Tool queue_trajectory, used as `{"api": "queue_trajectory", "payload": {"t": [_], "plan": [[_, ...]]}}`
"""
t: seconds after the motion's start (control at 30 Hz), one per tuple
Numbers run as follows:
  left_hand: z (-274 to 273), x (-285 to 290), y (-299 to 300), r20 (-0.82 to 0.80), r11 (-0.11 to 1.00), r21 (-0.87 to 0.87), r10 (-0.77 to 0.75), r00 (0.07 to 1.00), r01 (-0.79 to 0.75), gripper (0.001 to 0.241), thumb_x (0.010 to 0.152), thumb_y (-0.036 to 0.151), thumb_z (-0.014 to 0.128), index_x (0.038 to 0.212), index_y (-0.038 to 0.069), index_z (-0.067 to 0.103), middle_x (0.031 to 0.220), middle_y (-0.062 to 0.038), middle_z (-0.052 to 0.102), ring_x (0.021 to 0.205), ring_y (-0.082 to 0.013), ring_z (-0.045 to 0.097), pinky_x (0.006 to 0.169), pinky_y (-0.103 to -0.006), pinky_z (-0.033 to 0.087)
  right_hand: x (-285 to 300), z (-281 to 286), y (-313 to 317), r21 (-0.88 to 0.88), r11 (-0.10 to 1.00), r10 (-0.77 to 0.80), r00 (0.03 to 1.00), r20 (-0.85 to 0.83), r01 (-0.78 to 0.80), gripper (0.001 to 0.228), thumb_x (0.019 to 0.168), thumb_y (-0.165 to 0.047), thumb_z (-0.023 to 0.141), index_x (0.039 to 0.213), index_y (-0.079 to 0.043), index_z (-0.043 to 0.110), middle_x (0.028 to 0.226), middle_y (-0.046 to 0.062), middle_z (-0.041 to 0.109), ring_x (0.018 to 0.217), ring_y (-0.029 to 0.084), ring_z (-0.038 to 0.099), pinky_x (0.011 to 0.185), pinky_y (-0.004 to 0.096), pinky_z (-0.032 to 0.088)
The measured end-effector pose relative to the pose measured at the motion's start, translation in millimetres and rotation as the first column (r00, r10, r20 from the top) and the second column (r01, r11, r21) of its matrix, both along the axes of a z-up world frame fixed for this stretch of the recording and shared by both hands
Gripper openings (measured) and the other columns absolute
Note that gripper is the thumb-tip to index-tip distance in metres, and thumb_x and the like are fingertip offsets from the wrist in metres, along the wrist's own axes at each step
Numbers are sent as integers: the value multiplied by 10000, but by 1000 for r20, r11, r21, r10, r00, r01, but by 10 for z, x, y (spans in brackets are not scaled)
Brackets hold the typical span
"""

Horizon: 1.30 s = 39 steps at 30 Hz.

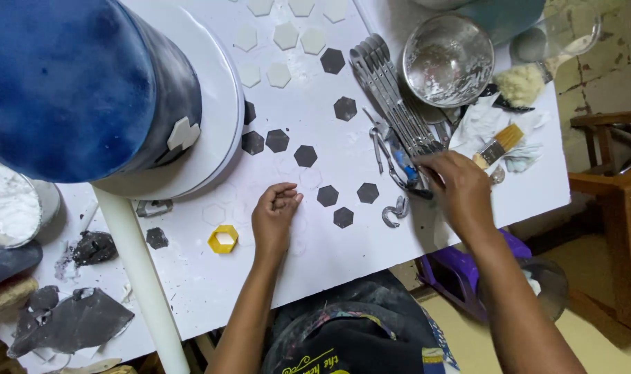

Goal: The person applies a liquid adhesive to small hexagonal tiles using a brush and sticks them onto the side of a dark blue cylindrical object. The person alternates between white and black tiles, arranging them in a pattern around the cylinder.

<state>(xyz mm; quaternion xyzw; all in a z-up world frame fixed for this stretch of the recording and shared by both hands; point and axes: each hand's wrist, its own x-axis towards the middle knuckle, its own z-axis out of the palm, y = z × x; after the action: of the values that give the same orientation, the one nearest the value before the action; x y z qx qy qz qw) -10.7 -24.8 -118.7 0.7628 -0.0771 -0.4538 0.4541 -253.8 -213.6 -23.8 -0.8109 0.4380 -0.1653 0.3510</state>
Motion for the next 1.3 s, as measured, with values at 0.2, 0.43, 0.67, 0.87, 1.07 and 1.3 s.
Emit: {"api": "queue_trajectory", "payload": {"t": [0.2,0.43,0.67,0.87,1.07,1.3], "plan": [[-125,62,-413,340,993,-3,-112,934,121,349,871,129,828,1201,125,715,1031,-65,687,859,-142,711,809,-294,554,-1186,-528,114,-375,793,72,684,-726,-481,248,1020,-141,574,1203,-265,686,1150,-22,630,959,185,639,734,320,518],[-113,-15,-698,639,970,103,-233,733,218,440,741,49,896,1120,101,678,1045,-41,532,866,-231,636,821,-394,526,-1346,-734,27,-477,743,99,783,-615,-469,148,1056,-120,533,1158,-169,628,1169,20,606,1024,204,633,838,351,507],[-51,-65,-632,707,949,47,-251,661,311,277,775,188,881,989,129,716,914,-68,709,918,-308,653,870,-431,506,-1450,-36,-135,-634,773,28,1000,9,-16,101,1093,-12,637,1147,47,699,1154,188,734,1029,352,737,883,413,589],[456,-213,-508,213,951,-297,-27,977,91,135,893,-3,719,984,60,798,988,-67,800,916,-120,733,749,-208,589,-2212,338,-274,168,614,-642,364,675,771,350,1088,-413,617,1205,-83,633,745,3,424,765,136,550,719,278,473],[492,-447,-414,-40,888,-455,-99,994,70,301,802,15,786,1100,31,752,1318,-162,701,1147,-208,697,776,-288,635,-1354,402,-304,470,705,-698,404,591,531,258,1037,-337,714,982,-86,695,897,52,723,822,160,722,762,286,645],[612,-782,-464,-247,852,-435,199,948,-292,217,914,3,721,1121,-65,715,1145,-186,746,903,-152,721,762,-238,621,-571,204,124,554,771,-617,586,526,315,313,1054,-287,617,972,9,679,890,123,708,731,126,707,695,251,642]]}}
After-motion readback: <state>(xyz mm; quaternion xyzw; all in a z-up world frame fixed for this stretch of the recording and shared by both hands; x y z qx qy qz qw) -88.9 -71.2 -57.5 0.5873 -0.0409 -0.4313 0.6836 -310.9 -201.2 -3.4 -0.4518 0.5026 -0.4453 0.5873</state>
